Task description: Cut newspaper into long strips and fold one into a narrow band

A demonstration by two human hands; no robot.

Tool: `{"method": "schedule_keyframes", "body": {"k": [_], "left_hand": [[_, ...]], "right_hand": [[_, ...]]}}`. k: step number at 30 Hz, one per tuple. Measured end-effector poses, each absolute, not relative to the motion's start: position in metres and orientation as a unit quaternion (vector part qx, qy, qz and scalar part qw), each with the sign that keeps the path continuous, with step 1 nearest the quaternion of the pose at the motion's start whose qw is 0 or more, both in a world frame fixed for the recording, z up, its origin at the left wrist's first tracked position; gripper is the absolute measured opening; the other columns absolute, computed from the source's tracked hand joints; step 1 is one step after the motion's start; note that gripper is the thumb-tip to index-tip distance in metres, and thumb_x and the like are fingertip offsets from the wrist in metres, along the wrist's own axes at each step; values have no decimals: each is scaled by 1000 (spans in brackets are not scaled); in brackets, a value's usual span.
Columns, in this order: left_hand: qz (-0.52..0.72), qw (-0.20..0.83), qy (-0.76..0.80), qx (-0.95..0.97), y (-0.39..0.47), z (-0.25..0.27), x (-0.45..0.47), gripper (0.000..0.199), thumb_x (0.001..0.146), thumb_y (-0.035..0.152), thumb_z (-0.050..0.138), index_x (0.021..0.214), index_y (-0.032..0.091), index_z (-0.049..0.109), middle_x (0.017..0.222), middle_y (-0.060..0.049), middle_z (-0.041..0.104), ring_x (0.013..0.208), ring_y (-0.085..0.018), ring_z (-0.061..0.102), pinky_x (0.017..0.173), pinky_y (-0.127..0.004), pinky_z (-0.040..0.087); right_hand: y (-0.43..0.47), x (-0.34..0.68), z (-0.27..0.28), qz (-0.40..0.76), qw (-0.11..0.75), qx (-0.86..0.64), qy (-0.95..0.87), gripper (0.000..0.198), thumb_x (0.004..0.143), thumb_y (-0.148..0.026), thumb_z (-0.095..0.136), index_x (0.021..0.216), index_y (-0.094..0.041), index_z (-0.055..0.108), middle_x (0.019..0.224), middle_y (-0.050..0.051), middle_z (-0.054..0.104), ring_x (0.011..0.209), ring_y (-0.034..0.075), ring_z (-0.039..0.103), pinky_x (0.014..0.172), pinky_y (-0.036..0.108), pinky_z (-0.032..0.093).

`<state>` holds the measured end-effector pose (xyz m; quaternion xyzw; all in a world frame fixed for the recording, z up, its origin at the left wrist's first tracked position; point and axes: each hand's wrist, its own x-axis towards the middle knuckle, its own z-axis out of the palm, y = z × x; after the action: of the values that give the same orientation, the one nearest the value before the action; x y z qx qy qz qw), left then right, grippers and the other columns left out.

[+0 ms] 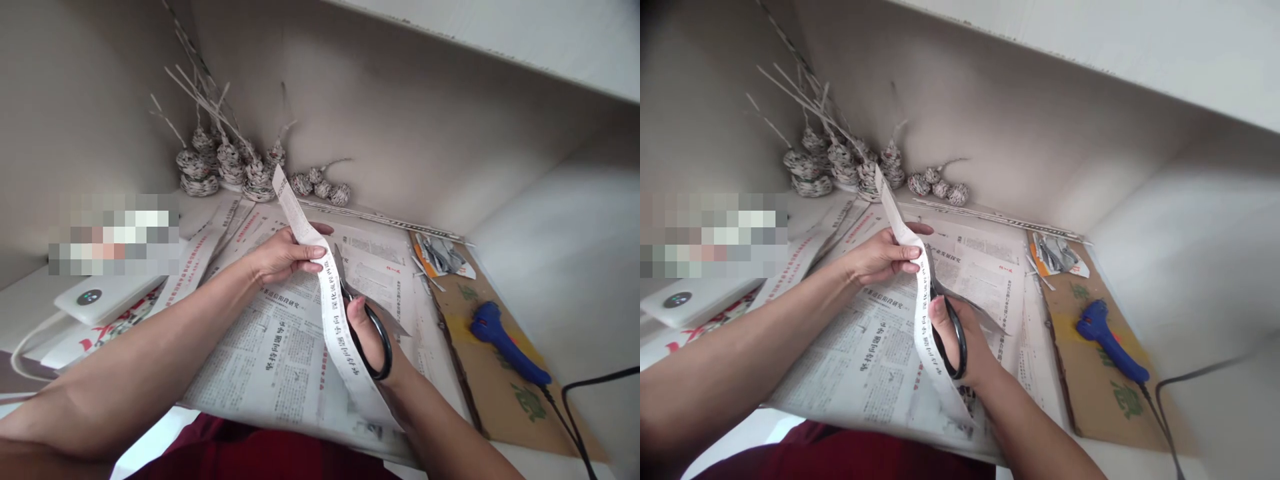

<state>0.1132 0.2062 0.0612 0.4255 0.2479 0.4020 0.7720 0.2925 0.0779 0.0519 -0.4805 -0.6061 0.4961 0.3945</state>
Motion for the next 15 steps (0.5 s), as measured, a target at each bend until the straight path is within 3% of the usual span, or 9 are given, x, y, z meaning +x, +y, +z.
{"method": "schedule_keyframes", "body": {"k": [8,11,15], "left_hand": [[399,783,247,409,213,59,106,47,69,2,84,112,11,69,80,-6,76,72,-20,76,53,-20,62],[414,783,248,392,222,57,99,26,76,4,80,100,10,70,82,-7,76,73,-17,76,46,-11,54],[436,778,249,378,228,57,95,12,81,1,75,88,10,70,79,-4,73,73,-13,75,59,-12,60]], "right_hand": [[75,292,52,564,367,-513,-533,61,80,-84,57,66,-26,50,44,-5,49,33,13,45,33,26,32],[74,293,52,570,363,-502,-539,61,84,-81,56,62,-24,49,43,-4,51,34,12,47,34,25,33],[74,292,53,567,351,-501,-552,61,87,-80,52,62,-24,48,43,-4,49,34,12,44,35,25,30]]}}
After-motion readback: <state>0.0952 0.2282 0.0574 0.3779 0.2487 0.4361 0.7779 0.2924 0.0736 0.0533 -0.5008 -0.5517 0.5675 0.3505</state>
